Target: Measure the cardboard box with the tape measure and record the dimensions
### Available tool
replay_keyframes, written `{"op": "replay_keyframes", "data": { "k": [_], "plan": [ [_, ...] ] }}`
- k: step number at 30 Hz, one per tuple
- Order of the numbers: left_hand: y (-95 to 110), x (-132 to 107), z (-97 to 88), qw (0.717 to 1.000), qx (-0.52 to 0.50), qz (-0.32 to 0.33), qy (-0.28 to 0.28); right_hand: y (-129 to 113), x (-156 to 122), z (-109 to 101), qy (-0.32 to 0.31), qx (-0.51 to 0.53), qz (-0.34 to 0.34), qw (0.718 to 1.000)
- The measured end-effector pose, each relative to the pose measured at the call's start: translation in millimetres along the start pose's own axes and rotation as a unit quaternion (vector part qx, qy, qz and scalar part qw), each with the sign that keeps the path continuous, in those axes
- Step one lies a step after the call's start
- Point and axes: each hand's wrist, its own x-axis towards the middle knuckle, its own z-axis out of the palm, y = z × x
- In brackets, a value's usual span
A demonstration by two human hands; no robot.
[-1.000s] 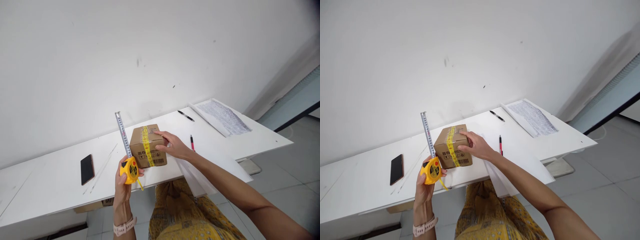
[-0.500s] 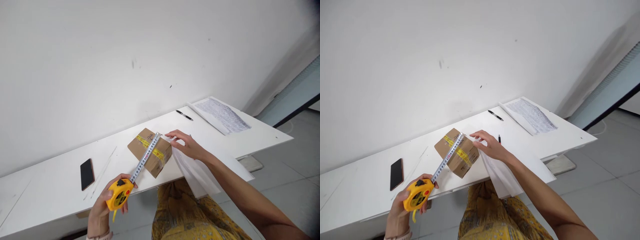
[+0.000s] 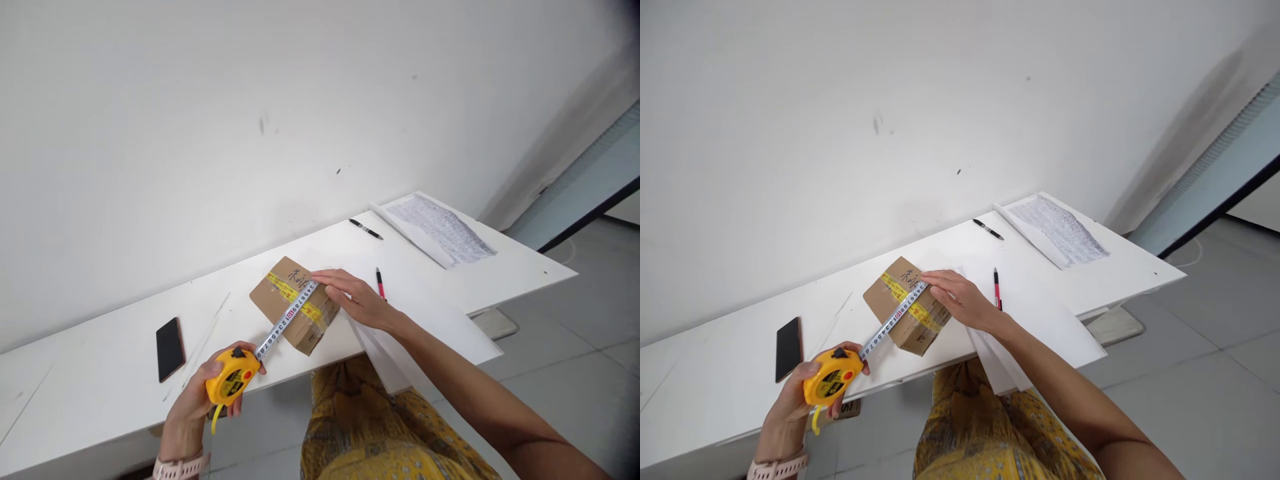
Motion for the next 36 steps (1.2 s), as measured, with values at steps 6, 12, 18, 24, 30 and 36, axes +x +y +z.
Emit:
{"op": "replay_keyframes", "data": {
  "k": [6, 12, 18, 24, 30, 36],
  "plan": [
    [-9.1, -0.9, 4.1, 1.000, -0.020, 0.006, 0.005, 2.0, -10.3, 13.0, -0.002, -0.071, -0.006, 0.997],
    [-6.6, 4.5, 8.4, 1.000, -0.006, 0.017, 0.018, 9.8, -20.7, 17.9, 0.011, -0.110, -0.005, 0.994],
    [-6.2, 4.8, 4.5, 1.000, -0.001, -0.004, 0.016, 8.6, -20.2, 19.4, 0.016, -0.108, 0.000, 0.994],
    [-27.1, 0.5, 7.6, 0.998, 0.007, 0.063, 0.024, 13.8, -30.0, 16.8, 0.046, 0.012, 0.039, 0.998],
    [-79.9, 14.0, 33.8, 0.968, -0.038, 0.201, 0.144, 28.6, -50.6, 26.9, 0.087, 0.089, 0.126, 0.984],
    [-77.5, 40.4, 51.2, 0.955, -0.058, 0.242, 0.161, 0.7, -38.9, 34.9, 0.047, 0.022, 0.092, 0.994]
  ]
}}
